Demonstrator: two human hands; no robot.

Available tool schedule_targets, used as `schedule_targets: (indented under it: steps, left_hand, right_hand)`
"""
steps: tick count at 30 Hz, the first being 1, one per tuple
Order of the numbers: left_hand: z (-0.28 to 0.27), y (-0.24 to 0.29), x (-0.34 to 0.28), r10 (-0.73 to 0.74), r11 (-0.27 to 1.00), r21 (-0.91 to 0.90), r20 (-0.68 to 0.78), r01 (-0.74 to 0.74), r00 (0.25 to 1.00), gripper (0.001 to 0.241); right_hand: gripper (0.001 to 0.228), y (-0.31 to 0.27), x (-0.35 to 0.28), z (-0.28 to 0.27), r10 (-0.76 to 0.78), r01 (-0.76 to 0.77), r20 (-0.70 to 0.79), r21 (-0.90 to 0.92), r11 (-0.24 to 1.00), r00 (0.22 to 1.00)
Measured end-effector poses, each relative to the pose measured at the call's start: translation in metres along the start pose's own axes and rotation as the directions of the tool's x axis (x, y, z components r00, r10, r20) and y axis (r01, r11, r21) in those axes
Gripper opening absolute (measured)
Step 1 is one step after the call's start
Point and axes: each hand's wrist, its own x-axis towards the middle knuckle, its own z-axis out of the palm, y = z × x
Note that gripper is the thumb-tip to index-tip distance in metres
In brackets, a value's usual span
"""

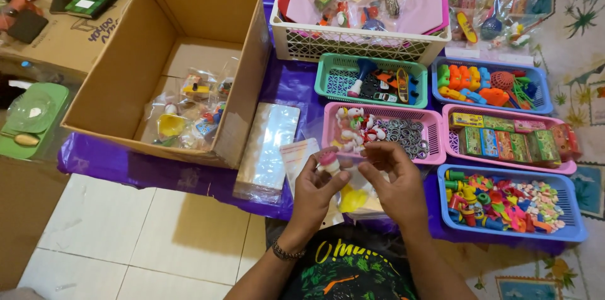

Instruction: The person is individually packing small plastic toys and trinkets into clear plastic bags.

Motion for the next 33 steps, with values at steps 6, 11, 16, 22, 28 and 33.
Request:
schedule_targets:
  steps: [6,11,16,22,28,33]
  left_hand:
    - [-0.005,-0.006,0.001,0.035,0.998,0.059,-0.008,-0.034,0.999,0.065]
    - [-0.017,-0.007,0.004,0.060,0.997,0.039,-0.012,-0.059,0.998,0.055]
    - [-0.012,0.008,0.005,0.095,0.995,0.048,-0.059,-0.093,0.994,0.055]
    - [-0.014,0.008,0.007,0.111,0.993,0.059,-0.088,-0.106,0.990,0.056]
    - [-0.023,-0.003,0.009,0.073,0.989,-0.122,-0.124,-0.088,0.990,0.045]
    - [-0.032,-0.001,0.011,0.012,0.959,-0.281,-0.079,-0.034,0.997,0.033]
  right_hand:
    - [0.030,0.008,0.006,-0.002,-0.005,0.005,-0.001,0.112,0.994,1.000]
    - [0.036,0.014,0.009,-0.008,-0.014,0.011,0.011,0.174,0.985,1.000]
    - [0.031,0.017,0.013,-0.018,-0.022,0.049,-0.126,0.215,0.975,0.992]
    - [0.062,0.023,-0.001,-0.021,0.075,-0.095,0.173,0.109,0.989,0.982]
    - [0.015,0.047,-0.006,-0.015,0.035,-0.048,0.138,0.090,0.995,0.990]
    - [0.042,0.027,-0.017,-0.015,0.122,-0.151,0.266,0.093,0.984,0.956]
